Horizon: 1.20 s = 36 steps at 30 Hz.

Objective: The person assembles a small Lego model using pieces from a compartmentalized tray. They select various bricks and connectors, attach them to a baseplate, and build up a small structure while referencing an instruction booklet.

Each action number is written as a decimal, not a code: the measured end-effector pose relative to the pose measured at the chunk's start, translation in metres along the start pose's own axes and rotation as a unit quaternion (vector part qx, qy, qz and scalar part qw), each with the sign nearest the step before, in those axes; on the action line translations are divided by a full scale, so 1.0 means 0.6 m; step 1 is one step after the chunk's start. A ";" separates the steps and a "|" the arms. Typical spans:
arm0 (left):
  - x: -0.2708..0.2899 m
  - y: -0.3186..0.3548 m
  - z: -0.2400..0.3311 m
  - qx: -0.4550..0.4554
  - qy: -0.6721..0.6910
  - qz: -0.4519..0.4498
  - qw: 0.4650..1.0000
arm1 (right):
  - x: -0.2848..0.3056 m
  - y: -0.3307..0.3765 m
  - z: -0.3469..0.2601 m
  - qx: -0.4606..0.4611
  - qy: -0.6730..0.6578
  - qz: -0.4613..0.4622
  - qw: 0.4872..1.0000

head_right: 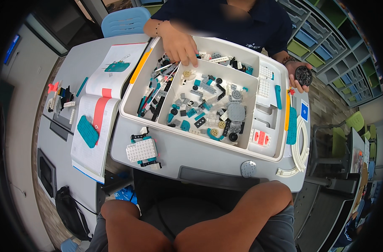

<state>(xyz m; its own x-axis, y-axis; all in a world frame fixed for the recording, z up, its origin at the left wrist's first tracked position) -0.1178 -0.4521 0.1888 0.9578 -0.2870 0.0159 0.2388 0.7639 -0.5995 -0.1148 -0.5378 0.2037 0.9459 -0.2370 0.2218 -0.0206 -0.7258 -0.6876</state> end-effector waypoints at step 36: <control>0.049 -0.002 0.012 0.007 -0.168 0.098 0.981 | 0.052 0.018 -0.067 -0.123 0.242 -0.009 0.963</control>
<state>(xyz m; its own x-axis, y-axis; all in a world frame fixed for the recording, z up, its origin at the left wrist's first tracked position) -0.0888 -0.4576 0.1958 0.9836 0.0705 0.1661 0.0455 0.7939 -0.6063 -0.0985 -0.5791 0.2309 0.6870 -0.4523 0.5687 -0.1378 -0.8496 -0.5092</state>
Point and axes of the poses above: each hand's wrist, its own y-axis away from the middle knuckle, its own x-axis out of the back of the hand, z = x × y, the point moved 7 cm from there along -y, towards the middle knuckle, and after that the axes turned 5 degrees about y, right-handed, at the moved point
